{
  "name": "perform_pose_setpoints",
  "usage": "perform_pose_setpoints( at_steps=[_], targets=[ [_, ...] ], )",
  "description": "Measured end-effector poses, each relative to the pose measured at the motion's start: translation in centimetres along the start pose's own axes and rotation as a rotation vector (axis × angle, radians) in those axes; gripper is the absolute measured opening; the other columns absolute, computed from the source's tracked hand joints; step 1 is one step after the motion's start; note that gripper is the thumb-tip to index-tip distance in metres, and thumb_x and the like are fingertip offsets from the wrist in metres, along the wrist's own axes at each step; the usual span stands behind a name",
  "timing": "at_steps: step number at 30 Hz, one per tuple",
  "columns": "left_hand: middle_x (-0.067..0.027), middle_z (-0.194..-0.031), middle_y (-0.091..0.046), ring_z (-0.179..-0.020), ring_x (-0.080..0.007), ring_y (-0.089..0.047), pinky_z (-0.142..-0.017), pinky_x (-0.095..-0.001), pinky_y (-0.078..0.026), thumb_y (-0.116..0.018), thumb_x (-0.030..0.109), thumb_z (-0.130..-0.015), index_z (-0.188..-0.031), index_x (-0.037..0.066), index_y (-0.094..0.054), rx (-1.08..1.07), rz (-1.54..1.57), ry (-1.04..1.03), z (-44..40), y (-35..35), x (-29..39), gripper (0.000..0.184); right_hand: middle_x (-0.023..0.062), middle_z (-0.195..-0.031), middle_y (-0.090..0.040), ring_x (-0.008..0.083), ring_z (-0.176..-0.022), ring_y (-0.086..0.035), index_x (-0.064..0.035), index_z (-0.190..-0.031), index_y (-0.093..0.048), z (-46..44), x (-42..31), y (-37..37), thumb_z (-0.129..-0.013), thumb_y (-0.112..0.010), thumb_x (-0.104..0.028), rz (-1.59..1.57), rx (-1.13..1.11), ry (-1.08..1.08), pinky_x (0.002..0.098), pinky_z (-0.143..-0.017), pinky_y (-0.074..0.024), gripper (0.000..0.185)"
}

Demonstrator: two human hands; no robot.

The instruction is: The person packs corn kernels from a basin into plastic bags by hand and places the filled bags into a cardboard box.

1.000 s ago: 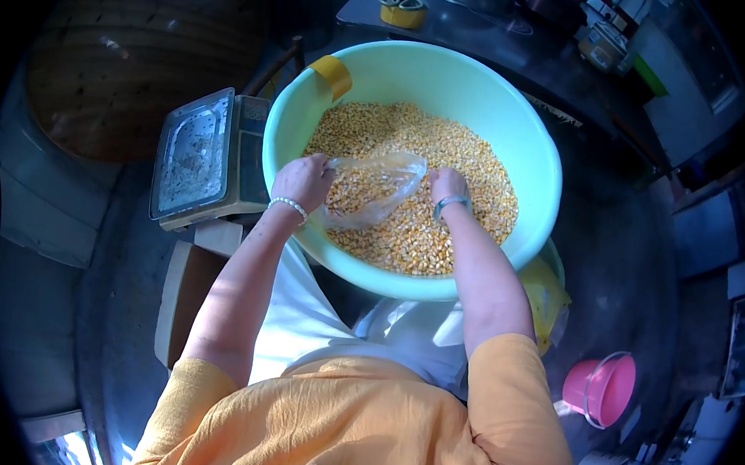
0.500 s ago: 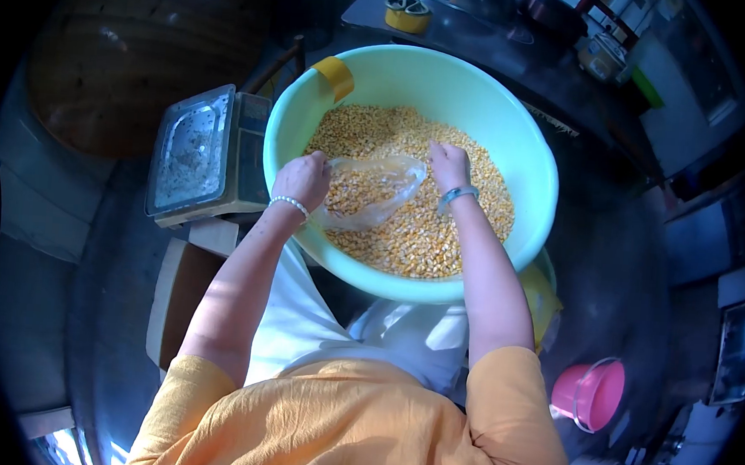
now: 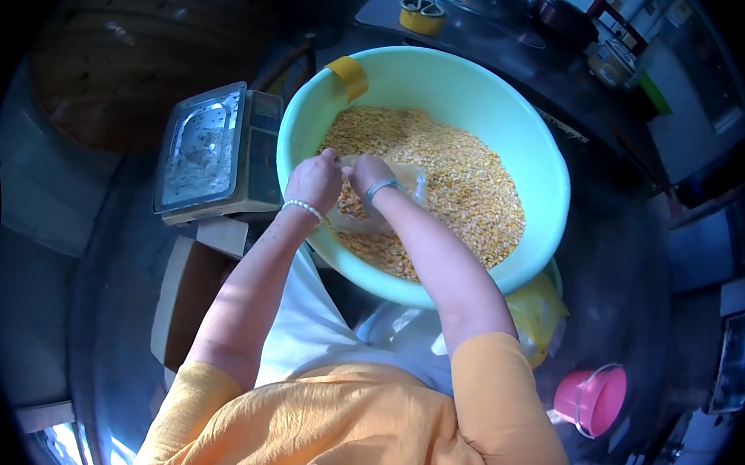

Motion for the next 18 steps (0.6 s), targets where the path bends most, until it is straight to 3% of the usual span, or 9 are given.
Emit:
perform_pose_setpoints(
  at_steps=[9, 13, 18],
  targets=[
    [-0.0179, -0.077, -0.064, -0.075, -0.0326, -0.063, -0.067, -0.0420, -0.050, -0.048, 0.014, -0.082, -0.085, 0.003, -0.055, 0.009, -0.022, -0.029, -0.1, -0.2, 0.1, 0.013, 0.0192, -0.088, -0.063, 0.0341, -0.084, -0.060, -0.0097, -0.095, -0.065, 0.9, 1.3, 1.6, -0.082, -0.050, -0.018, -0.232, 0.098, -0.005, 0.0408, -0.077, -0.0477, 0.021],
    [-0.0177, -0.076, -0.064, -0.074, -0.0329, -0.063, -0.067, -0.0428, -0.050, -0.048, 0.015, -0.082, -0.083, 0.004, -0.056, 0.018, -0.016, -0.039, 0.0, -0.3, 0.1, 0.013, 0.0198, -0.089, -0.062, 0.0341, -0.087, -0.060, -0.0123, -0.107, -0.061, 1.8, 2.2, 2.6, -0.079, -0.051, -0.009, -0.255, 0.113, -0.036, 0.0405, -0.078, -0.0473, 0.030],
    [-0.0180, -0.080, -0.063, -0.078, -0.0352, -0.060, -0.072, -0.0446, -0.047, -0.048, 0.021, -0.084, -0.086, 0.006, -0.058, -0.016, -0.005, -0.005, -0.2, -0.7, -0.2, 0.018, 0.0197, -0.091, -0.063, 0.0348, -0.088, -0.060, -0.0118, -0.109, -0.059, 2.8, 2.5, 4.0, -0.077, -0.051, -0.005, -0.223, 0.217, 0.035, 0.0405, -0.079, -0.0472, 0.034]
  ],
)
Point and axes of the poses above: each hand's wrist, its own z-axis away from the middle knuckle, its own y-axis out of the back of the hand, x = y × z, the point moved 9 cm from there along -z, towards the middle knuckle
